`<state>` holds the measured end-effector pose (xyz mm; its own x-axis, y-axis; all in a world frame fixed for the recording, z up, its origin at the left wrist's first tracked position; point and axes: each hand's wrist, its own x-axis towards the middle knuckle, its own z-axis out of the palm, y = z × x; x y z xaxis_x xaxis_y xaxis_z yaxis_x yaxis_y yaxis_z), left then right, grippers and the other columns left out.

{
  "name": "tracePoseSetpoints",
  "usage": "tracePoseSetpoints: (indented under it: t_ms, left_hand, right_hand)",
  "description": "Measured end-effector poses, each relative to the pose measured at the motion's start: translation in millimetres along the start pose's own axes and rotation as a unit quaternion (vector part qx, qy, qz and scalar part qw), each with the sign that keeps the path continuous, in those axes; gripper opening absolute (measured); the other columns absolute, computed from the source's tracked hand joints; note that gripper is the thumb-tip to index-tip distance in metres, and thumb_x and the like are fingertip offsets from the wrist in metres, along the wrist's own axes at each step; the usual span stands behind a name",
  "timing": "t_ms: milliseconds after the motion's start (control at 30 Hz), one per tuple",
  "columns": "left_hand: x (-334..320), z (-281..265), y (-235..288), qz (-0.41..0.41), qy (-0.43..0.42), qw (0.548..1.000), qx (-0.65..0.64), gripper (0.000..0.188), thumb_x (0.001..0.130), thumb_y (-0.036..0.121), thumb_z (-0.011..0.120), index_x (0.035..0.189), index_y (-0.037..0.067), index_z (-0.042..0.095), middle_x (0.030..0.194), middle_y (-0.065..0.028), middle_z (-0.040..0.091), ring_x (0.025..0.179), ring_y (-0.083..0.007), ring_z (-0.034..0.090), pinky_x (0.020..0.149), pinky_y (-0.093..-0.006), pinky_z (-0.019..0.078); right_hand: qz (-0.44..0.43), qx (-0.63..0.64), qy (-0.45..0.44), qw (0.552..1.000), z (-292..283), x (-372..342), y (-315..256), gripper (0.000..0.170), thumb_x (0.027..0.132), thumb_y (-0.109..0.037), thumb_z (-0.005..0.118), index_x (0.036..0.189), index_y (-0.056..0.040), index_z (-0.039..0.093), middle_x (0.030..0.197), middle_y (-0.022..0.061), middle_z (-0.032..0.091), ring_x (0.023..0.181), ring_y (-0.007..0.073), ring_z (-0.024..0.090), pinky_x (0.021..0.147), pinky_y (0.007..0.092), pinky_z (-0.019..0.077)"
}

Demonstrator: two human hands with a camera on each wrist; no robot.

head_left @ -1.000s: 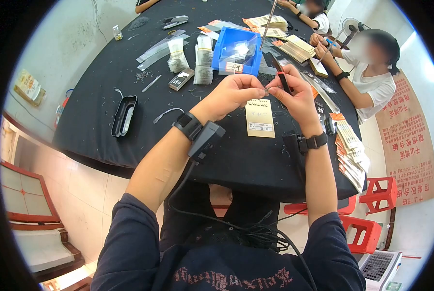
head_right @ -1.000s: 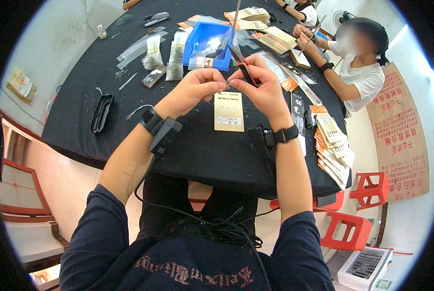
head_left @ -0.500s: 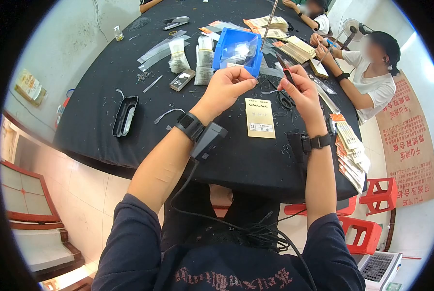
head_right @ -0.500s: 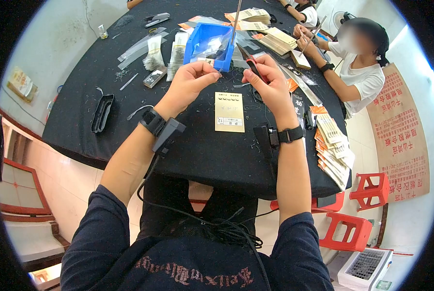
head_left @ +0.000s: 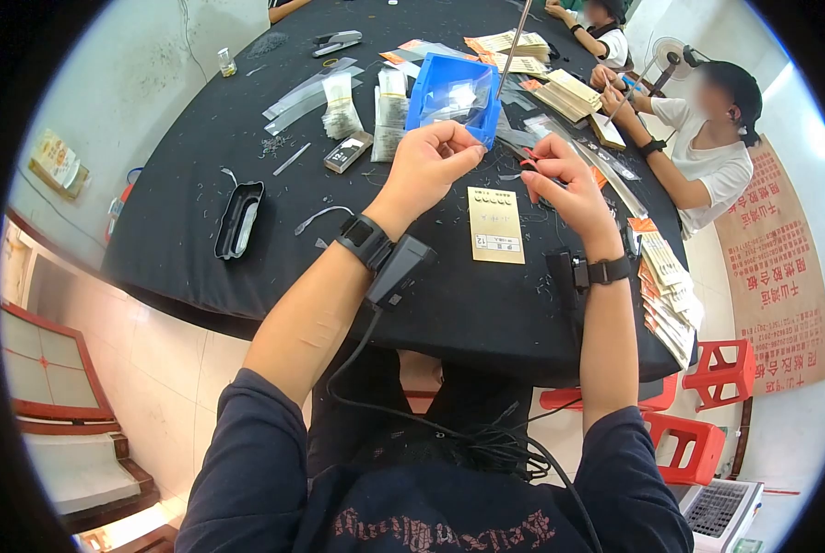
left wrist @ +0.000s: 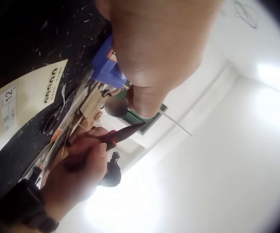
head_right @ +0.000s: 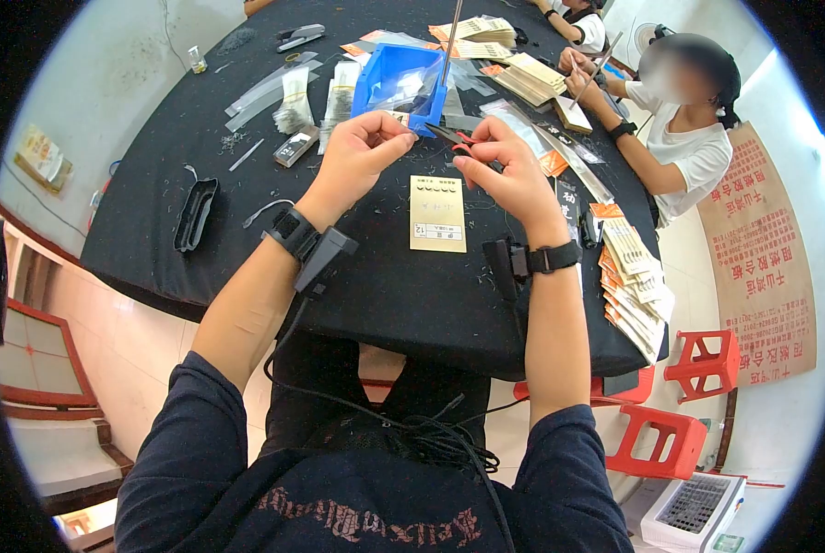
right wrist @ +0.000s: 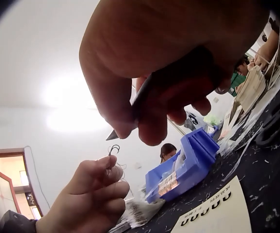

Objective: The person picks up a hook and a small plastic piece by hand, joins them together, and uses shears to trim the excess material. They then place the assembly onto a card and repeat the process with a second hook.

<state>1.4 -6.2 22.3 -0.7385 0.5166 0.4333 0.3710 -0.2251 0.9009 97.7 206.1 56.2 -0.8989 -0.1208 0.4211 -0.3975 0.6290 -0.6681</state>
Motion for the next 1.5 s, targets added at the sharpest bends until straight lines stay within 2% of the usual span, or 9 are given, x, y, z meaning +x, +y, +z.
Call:
tracePoseSetpoints:
  t_ms: [67, 200, 300, 367, 567, 1067, 1267, 1400, 1500]
  left_hand:
    - [-0.5, -0.4, 1.7, 0.005, 0.001, 1.000, 0.025, 0.009, 0.088, 0.010, 0.067, 0.087, 0.002, 0.064, 0.082, 0.0019, 0.062, 0.072, -0.0023, 0.053, 0.064, -0.0177, 0.0417]
    - [-0.4, 0.4, 2.9, -0.005, -0.040, 0.999, 0.030, 0.008, 0.087, 0.010, 0.068, 0.086, 0.002, 0.065, 0.080, 0.0021, 0.062, 0.071, -0.0024, 0.053, 0.063, -0.0179, 0.0420]
    - [-2.0, 2.4, 2.5, -0.040, -0.073, 0.996, 0.032, 0.009, 0.086, 0.010, 0.068, 0.085, 0.002, 0.065, 0.078, 0.0028, 0.061, 0.069, -0.0025, 0.053, 0.061, -0.0183, 0.0419]
    - [-2.4, 3.9, 1.2, -0.023, -0.093, 0.995, 0.042, 0.009, 0.085, 0.010, 0.068, 0.084, 0.002, 0.064, 0.077, 0.0032, 0.061, 0.068, -0.0023, 0.052, 0.060, -0.0183, 0.0413]
    - [-3.5, 4.8, 0.1, -0.024, -0.129, 0.990, 0.051, 0.011, 0.085, 0.011, 0.068, 0.081, 0.001, 0.064, 0.076, 0.0030, 0.061, 0.068, -0.0022, 0.052, 0.060, -0.0184, 0.0408]
    - [-5.1, 6.7, 0.6, -0.032, -0.130, 0.987, 0.084, 0.012, 0.084, 0.011, 0.067, 0.080, 0.000, 0.065, 0.074, 0.0014, 0.062, 0.067, -0.0033, 0.053, 0.060, -0.0199, 0.0428]
    - [-4.9, 6.6, 0.7, -0.039, -0.118, 0.988, 0.090, 0.014, 0.083, 0.013, 0.068, 0.079, 0.000, 0.065, 0.072, 0.0018, 0.061, 0.066, -0.0034, 0.052, 0.059, -0.0201, 0.0416]
    - [-3.7, 6.1, -0.4, -0.019, -0.086, 0.989, 0.122, 0.012, 0.083, 0.012, 0.068, 0.081, 0.000, 0.066, 0.072, 0.0028, 0.061, 0.066, -0.0033, 0.052, 0.058, -0.0200, 0.0413]
    - [-0.6, 4.1, -4.1, -0.028, -0.032, 0.995, 0.090, 0.012, 0.078, 0.012, 0.069, 0.081, 0.001, 0.069, 0.071, -0.0020, 0.064, 0.064, -0.0067, 0.055, 0.059, -0.0239, 0.0445]
  right_hand:
    - [-0.001, -0.008, 0.001, 1.000, -0.7, 0.1, -0.2, 0.028, 0.080, -0.022, 0.072, 0.066, -0.0011, 0.059, 0.086, 0.0022, 0.048, 0.077, 0.0137, 0.050, 0.067, 0.0261, 0.0390]
    - [-0.033, -0.010, 0.061, 0.998, 6.9, 2.2, -5.6, 0.020, 0.072, -0.020, 0.080, 0.078, -0.0038, 0.069, 0.088, 0.0016, 0.049, 0.083, 0.0151, 0.052, 0.072, 0.0270, 0.0417]
    - [-0.062, -0.019, 0.107, 0.992, 10.5, 4.6, -14.7, 0.026, 0.068, -0.018, 0.083, 0.090, -0.0073, 0.075, 0.090, 0.0014, 0.050, 0.088, 0.0158, 0.052, 0.075, 0.0280, 0.0434]
    - [-0.063, -0.030, 0.111, 0.991, 9.6, 4.4, -17.6, 0.031, 0.068, -0.018, 0.083, 0.096, -0.0097, 0.076, 0.091, 0.0015, 0.050, 0.090, 0.0159, 0.052, 0.076, 0.0282, 0.0442]
    - [-0.097, -0.051, 0.065, 0.992, 12.6, 4.2, -14.7, 0.027, 0.067, -0.016, 0.082, 0.092, -0.0084, 0.076, 0.090, 0.0023, 0.049, 0.088, 0.0161, 0.052, 0.075, 0.0273, 0.0443]
    - [-0.108, -0.076, 0.054, 0.990, 14.9, 4.0, -17.2, 0.016, 0.070, -0.011, 0.078, 0.083, -0.0051, 0.074, 0.089, 0.0034, 0.050, 0.083, 0.0169, 0.053, 0.072, 0.0273, 0.0447]
    - [-0.118, -0.073, 0.054, 0.989, 17.7, 5.1, -21.7, 0.014, 0.073, -0.009, 0.076, 0.084, -0.0028, 0.071, 0.089, 0.0045, 0.051, 0.082, 0.0164, 0.053, 0.071, 0.0270, 0.0448]
    - [-0.078, 0.009, 0.067, 0.995, 19.4, 4.1, -21.5, 0.013, 0.082, -0.015, 0.072, 0.087, -0.0026, 0.070, 0.092, 0.0038, 0.052, 0.084, 0.0150, 0.053, 0.072, 0.0255, 0.0437]
    - [-0.089, 0.068, 0.092, 0.989, 19.2, 7.1, -12.8, 0.020, 0.090, -0.023, 0.066, 0.086, -0.0034, 0.071, 0.092, 0.0024, 0.052, 0.086, 0.0135, 0.052, 0.073, 0.0242, 0.0413]
